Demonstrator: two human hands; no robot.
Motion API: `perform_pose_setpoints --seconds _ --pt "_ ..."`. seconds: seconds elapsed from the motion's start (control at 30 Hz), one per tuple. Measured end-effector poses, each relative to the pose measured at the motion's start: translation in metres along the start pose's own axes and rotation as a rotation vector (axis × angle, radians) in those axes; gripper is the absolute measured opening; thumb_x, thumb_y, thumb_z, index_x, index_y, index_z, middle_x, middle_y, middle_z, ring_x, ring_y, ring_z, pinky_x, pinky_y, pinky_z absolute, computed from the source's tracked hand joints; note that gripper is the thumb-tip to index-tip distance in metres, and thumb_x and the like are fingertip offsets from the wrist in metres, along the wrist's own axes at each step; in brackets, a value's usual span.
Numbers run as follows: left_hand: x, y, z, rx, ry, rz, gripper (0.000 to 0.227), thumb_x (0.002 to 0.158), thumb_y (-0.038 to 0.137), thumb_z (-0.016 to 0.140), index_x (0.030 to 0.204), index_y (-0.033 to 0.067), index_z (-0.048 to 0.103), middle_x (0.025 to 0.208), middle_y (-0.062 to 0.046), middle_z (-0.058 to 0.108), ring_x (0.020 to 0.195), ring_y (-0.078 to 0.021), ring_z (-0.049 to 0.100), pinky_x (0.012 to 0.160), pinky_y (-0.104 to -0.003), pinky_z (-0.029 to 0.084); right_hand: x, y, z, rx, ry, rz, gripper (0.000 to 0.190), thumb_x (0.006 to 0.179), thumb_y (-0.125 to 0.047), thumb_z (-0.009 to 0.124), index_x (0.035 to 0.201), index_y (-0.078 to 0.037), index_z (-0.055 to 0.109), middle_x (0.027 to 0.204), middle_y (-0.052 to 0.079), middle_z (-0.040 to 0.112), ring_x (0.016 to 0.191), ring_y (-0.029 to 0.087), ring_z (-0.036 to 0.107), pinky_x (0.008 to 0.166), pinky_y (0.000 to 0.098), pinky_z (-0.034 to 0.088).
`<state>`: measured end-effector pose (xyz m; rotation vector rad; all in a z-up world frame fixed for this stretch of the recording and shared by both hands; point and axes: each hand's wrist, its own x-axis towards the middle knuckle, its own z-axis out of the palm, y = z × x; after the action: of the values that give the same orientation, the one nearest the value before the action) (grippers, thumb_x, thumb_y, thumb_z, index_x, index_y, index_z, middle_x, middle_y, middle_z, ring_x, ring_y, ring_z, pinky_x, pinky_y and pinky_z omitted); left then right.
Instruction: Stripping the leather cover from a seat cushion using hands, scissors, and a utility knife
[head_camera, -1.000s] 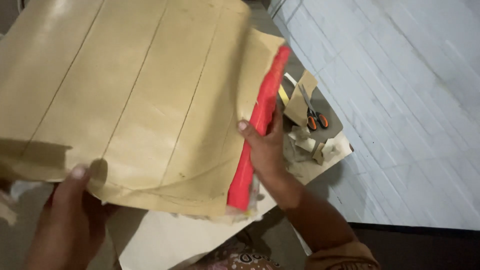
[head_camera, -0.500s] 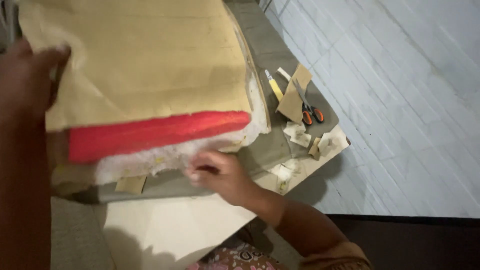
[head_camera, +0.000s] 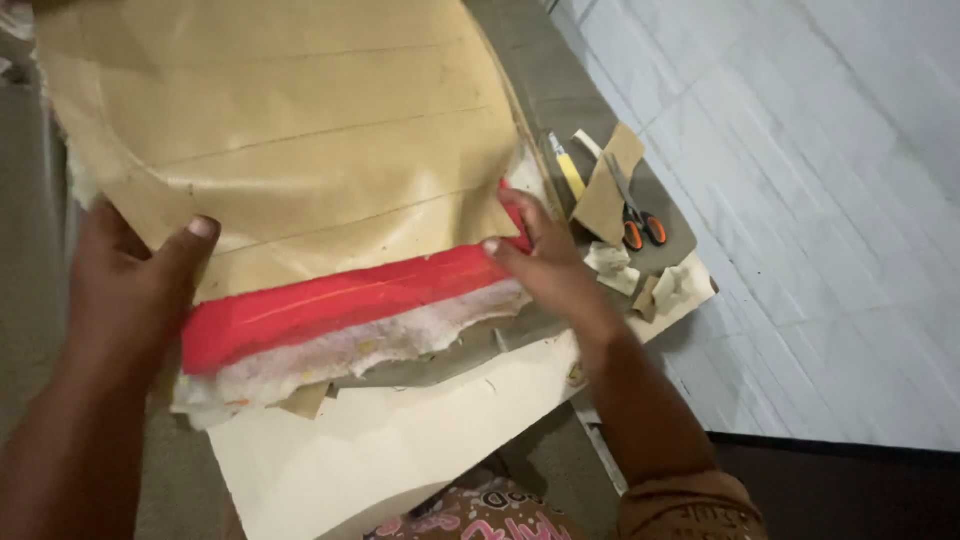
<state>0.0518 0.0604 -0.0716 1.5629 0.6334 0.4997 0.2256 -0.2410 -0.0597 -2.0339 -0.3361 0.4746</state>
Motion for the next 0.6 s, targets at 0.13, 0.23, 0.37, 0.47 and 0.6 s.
perform_pose_setpoints --seconds 0.13,0.23,0.37,0.47,0.6 --pt "-0.011 0.013 -0.006 0.511 0.225 0.497 0.087 0.094 0.012 0.082 0.159 -0.0019 0.026 0.158 -0.027 0.038 0.145 -0.0431 0.043 0.12 -0.05 0.033 0.02 0.001 -0.014 -0.446 0.262 -0.544 0.067 0.088 -0.014 0.078 0.146 -0.015 0.044 0.154 0.013 0.04 0.142 0.032 0.044 0.113 0.0464 0.046" --pt "-0.022 0.041 0.031 0.802 -0.036 0.806 0.089 0.096 0.029 0.069 0.165 0.014 0.016 0.169 -0.022 0.012 0.157 -0.0435 0.017 0.128 -0.057 0.017 0.028 -0.016 0.003 -0.683 0.208 -0.998 0.089 0.089 -0.036 0.091 0.157 -0.015 0.038 0.168 0.022 0.02 0.16 0.048 0.023 0.132 0.0654 0.032" --pt "0.0 0.007 0.058 1.169 -0.181 1.025 0.08 0.094 0.061 0.051 0.16 0.0182 0.045 0.17 -0.01 0.033 0.155 -0.0351 0.027 0.12 -0.062 0.021 0.047 -0.024 0.019 -1.032 0.046 -1.126 0.083 0.094 -0.056 0.08 0.16 -0.018 0.045 0.169 0.016 0.029 0.157 0.043 0.031 0.121 0.069 0.036" --pt "-0.007 0.007 0.052 1.172 -0.193 1.068 0.073 0.098 0.062 0.048 0.155 0.0156 0.052 0.168 -0.01 0.038 0.154 -0.0335 0.032 0.121 -0.058 0.024 0.061 -0.003 0.014 -1.01 0.038 -1.197 0.072 0.108 -0.063 0.047 0.163 -0.018 0.039 0.171 0.017 0.026 0.159 0.044 0.029 0.121 0.0701 0.037" --pt "0.0 0.011 0.05 1.213 -0.287 0.974 0.079 0.1 0.07 0.03 0.162 0.0202 0.031 0.173 -0.009 0.016 0.159 -0.0304 0.009 0.125 -0.055 0.004 0.061 -0.01 -0.002 -1.001 -0.009 -1.214 0.074 0.095 -0.037 0.088 0.151 -0.005 0.052 0.163 0.028 0.032 0.152 0.049 0.035 0.118 0.07 0.038"
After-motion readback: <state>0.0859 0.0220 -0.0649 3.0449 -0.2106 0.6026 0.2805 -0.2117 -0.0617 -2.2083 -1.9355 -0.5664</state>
